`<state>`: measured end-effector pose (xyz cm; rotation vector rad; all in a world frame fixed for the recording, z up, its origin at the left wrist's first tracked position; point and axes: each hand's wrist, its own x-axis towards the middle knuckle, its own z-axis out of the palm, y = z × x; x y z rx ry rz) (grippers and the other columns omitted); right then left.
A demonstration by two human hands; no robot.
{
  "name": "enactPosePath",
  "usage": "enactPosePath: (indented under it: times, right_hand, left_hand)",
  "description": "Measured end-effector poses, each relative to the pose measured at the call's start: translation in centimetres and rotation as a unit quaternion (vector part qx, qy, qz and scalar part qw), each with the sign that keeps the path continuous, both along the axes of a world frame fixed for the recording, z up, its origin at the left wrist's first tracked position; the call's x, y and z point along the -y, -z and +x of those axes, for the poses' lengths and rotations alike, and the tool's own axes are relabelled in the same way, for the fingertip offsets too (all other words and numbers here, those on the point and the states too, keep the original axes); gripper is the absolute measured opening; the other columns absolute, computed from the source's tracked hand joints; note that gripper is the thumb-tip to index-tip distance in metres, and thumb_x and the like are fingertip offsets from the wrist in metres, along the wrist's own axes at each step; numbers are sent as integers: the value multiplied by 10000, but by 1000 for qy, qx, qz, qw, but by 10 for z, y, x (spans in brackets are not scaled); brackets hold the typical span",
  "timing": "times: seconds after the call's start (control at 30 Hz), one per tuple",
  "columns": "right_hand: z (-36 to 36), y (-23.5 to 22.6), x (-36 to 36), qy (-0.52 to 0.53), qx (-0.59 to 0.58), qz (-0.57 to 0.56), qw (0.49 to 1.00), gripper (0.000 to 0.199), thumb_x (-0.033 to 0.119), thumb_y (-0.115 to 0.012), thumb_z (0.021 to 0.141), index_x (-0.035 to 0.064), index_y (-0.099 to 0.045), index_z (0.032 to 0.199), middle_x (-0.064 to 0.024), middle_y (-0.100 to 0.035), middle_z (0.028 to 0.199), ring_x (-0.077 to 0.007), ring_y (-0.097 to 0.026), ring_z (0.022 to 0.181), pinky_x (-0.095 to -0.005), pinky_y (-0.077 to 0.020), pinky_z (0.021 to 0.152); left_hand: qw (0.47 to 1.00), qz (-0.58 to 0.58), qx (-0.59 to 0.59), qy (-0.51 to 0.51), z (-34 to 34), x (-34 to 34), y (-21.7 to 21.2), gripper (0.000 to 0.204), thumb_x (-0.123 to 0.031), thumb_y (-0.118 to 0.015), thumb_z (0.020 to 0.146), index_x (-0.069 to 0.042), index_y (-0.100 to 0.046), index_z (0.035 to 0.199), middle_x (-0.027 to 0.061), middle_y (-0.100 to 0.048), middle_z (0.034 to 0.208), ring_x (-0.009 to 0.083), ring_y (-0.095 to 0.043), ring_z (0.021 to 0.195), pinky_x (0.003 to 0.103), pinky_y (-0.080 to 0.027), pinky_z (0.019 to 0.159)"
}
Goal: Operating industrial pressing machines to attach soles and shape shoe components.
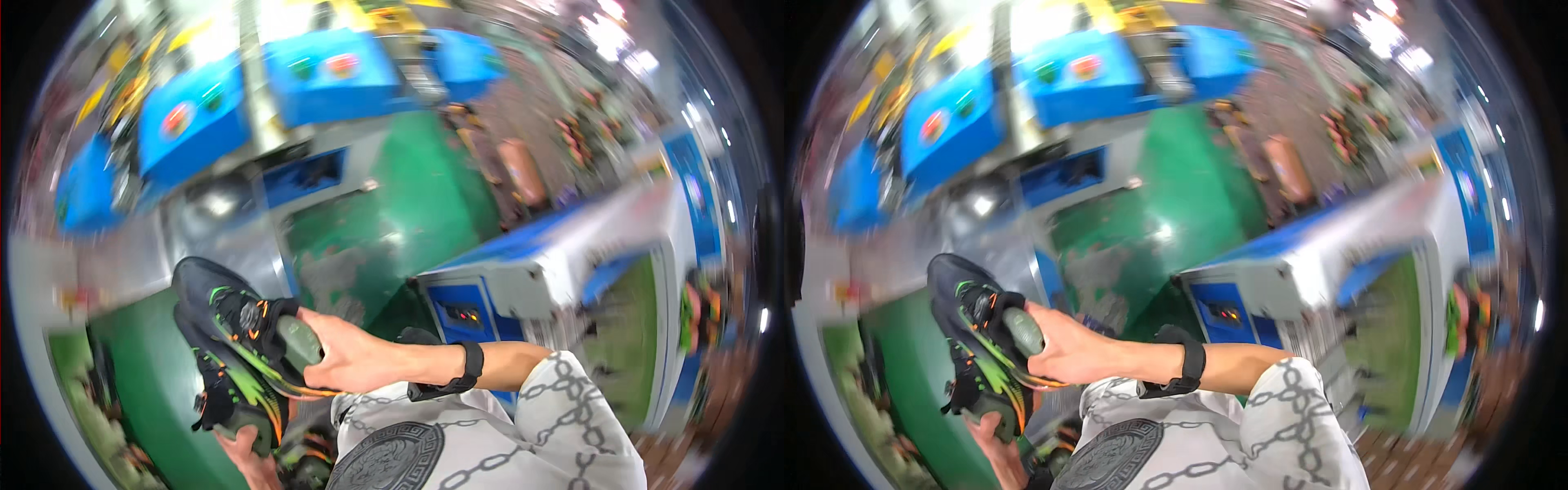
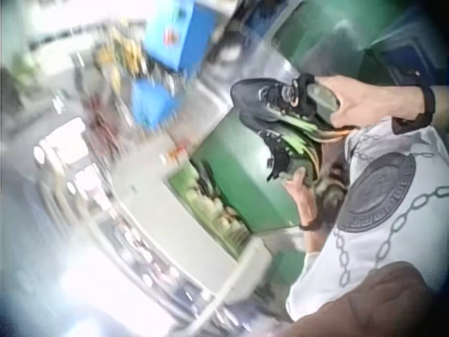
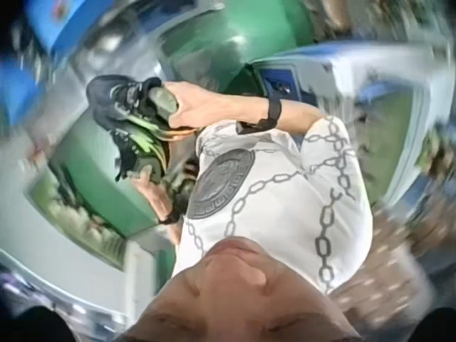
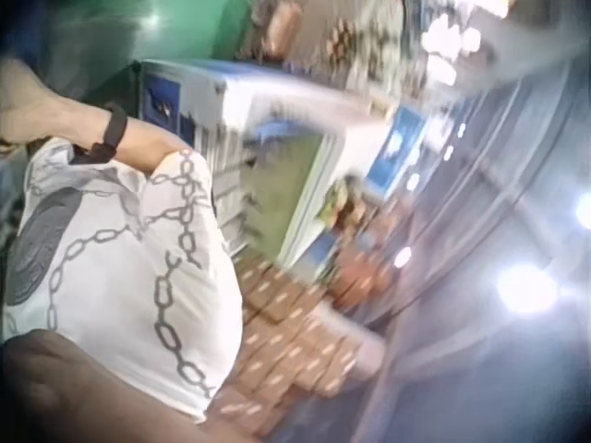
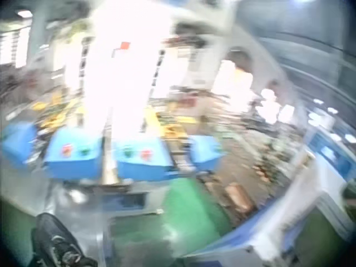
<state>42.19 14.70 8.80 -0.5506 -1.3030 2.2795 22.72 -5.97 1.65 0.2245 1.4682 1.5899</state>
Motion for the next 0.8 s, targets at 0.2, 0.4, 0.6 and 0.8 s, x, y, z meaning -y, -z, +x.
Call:
enactPosePath:
  times: [0.2, 0.4, 0.6, 0.8]
  right_hand:
    - [190, -62, 136, 288, 223, 204, 909, 661, 89, -670, 764, -129, -343, 1295, -177, -525, 1209, -188, -500, 1123, -296, -441, 927]
    - [331, -118, 327, 604, 240, -7, 760, 624, 61, -709, 715, -40, -468, 1281, -76, -594, 1131, -159, -574, 1017, -314, -439, 960]
    - [362, -64, 397, 829, 426, -12, 361, 583, -24, -544, 735, 8, -430, 1305, -122, -568, 1146, -199, -539, 1042, -293, -414, 938]
    - [413, -43, 355, 782, 548, 10, 298, 622, 48, -567, 747, -114, -369, 1315, -212, -516, 1252, -301, -503, 1162, -332, -355, 1029]
  left_hand:
    - [929, 132, -29, 345, 43, -38, -115, 484, -20, -660, 689, 13, -494, 1143, 168, -575, 1012, 320, -584, 911, 410, -504, 834]
    - [807, 78, 197, 551, 209, -99, -132, 729, -74, -588, 529, 51, -490, 1241, 161, -628, 1066, 312, -635, 928, 393, -525, 871]
    - [651, 20, 106, 751, 390, -108, -171, 817, 33, -569, 562, 17, -389, 1359, 142, -572, 1183, 280, -611, 1027, 359, -516, 897]
    - [541, 112, -181, 814, 533, -125, -136, 690, 13, -622, 654, 13, -414, 1312, 102, -566, 1136, 206, -540, 1036, 309, -452, 899]
